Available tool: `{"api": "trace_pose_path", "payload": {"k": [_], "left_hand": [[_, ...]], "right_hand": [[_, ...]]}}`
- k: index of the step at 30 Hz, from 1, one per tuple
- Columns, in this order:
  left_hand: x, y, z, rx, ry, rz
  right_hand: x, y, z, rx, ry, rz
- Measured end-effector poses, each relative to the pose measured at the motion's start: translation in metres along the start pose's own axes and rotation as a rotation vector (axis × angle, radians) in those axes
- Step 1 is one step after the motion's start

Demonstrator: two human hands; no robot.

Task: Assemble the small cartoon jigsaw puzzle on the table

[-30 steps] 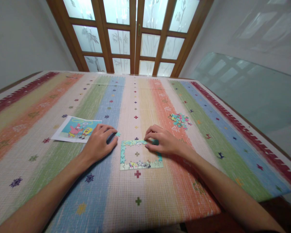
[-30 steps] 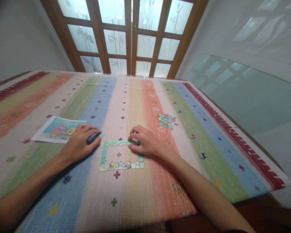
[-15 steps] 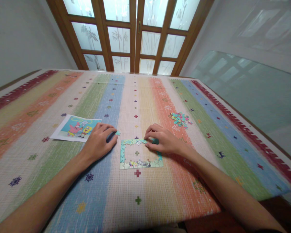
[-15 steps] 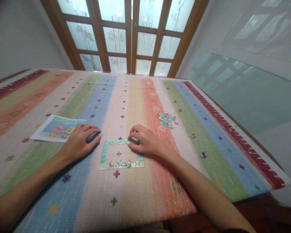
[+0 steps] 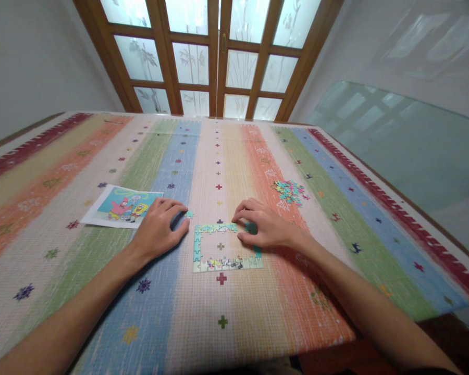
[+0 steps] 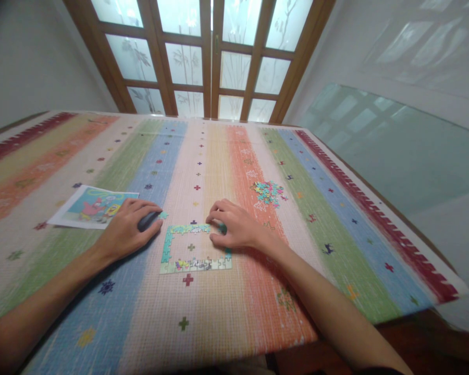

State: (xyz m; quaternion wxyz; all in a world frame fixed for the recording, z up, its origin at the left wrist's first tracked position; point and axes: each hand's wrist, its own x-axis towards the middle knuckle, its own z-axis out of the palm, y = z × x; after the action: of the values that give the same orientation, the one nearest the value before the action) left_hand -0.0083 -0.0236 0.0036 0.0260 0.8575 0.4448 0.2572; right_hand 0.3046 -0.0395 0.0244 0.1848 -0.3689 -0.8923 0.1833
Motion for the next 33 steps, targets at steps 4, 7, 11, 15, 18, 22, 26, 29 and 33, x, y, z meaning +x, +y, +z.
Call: {"api": "trace_pose_path", "payload": {"k": [4, 7, 11, 15, 18, 22, 26, 29, 33], "left_hand": [[-0.0001, -0.0005, 0.0006, -0.006, 0.002, -0.003], [0.0002, -0.0003, 0.0005, -0.021, -0.003, -0.015], [0.0008, 0.0005, -0.0002, -0.032, -0.016, -0.033], [0.0011, 0.0005, -0.0008, -0.034, -0.017, -0.03], [0.001, -0.0001, -0.0007, -0.042, -0.022, -0.034], [0.0007, -0.0002, 0.0, -0.039, -0.018, -0.024], [0.0006, 0.0011, 0.0005, -0.029, -0.008, -0.009], [0.0009, 0.002, 0.0001, -0.031, -0.007, -0.013], [0.0011, 0.0017, -0.0002, -0.025, -0.02, -0.019]], "right_hand": [[-0.0008, 0.0007, -0.0018, 0.021, -0.004, -0.011], [-0.0003, 0.001, -0.0007, 0.025, -0.008, 0.016], [0.0004, 0.0026, 0.0026, 0.017, -0.001, 0.018], [0.0013, 0.0028, 0.0042, 0.017, -0.001, 0.031], [0.0016, 0.0022, 0.0044, 0.016, 0.0, 0.043], [0.0012, 0.0023, 0.0048, 0.012, 0.012, 0.027], [0.0009, 0.0014, 0.0045, 0.01, 0.024, 0.019], [0.001, -0.0002, 0.0039, 0.0, 0.025, 0.031], [0.0012, -0.001, 0.0028, -0.007, 0.028, 0.015]]}}
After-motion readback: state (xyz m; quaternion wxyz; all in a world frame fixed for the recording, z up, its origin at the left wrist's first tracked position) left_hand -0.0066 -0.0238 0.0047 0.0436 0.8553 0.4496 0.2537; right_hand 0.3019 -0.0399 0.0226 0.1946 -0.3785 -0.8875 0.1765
